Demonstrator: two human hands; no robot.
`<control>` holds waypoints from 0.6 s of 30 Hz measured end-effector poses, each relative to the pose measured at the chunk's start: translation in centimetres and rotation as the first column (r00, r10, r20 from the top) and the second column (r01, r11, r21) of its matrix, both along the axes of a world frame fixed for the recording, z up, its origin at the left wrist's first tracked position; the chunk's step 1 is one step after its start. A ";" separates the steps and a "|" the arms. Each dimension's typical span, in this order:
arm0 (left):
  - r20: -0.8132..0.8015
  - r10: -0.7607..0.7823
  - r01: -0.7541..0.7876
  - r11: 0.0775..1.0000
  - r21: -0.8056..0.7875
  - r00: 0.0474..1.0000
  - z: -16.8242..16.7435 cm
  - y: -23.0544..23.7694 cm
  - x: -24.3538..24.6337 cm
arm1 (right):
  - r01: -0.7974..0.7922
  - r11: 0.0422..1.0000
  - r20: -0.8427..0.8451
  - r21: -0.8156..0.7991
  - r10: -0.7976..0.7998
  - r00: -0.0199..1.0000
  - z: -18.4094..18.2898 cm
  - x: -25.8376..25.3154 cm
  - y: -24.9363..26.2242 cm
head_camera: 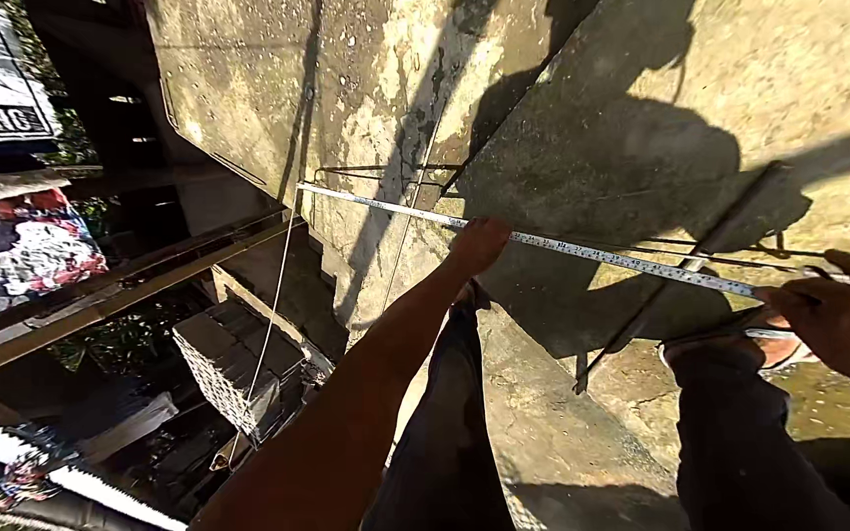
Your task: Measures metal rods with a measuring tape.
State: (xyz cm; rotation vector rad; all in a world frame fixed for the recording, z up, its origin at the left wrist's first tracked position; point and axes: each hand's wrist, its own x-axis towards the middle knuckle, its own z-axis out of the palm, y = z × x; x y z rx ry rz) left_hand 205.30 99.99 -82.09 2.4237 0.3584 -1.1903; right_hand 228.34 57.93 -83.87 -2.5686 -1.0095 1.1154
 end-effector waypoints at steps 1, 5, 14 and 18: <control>-0.003 0.002 -0.002 1.000 -0.001 1.000 -0.3 0.2 -0.2 | 0.009 1.000 0.002 -0.006 -0.009 1.000 -0.6 -0.3 0.0; -0.030 -0.005 0.005 1.000 -0.002 1.000 -1.5 0.7 -1.3 | 0.030 0.998 -0.021 -0.064 -0.032 0.999 -0.2 -2.0 1.4; -0.027 -0.007 0.007 1.000 0.013 1.000 -2.3 2.4 -2.9 | 0.009 0.997 -0.013 -0.082 -0.010 1.000 -0.8 -4.4 2.9; -0.047 -0.016 0.017 1.000 0.009 0.999 -2.4 2.7 -3.4 | 0.014 0.998 -0.008 -0.059 -0.015 1.000 -1.3 -4.8 2.7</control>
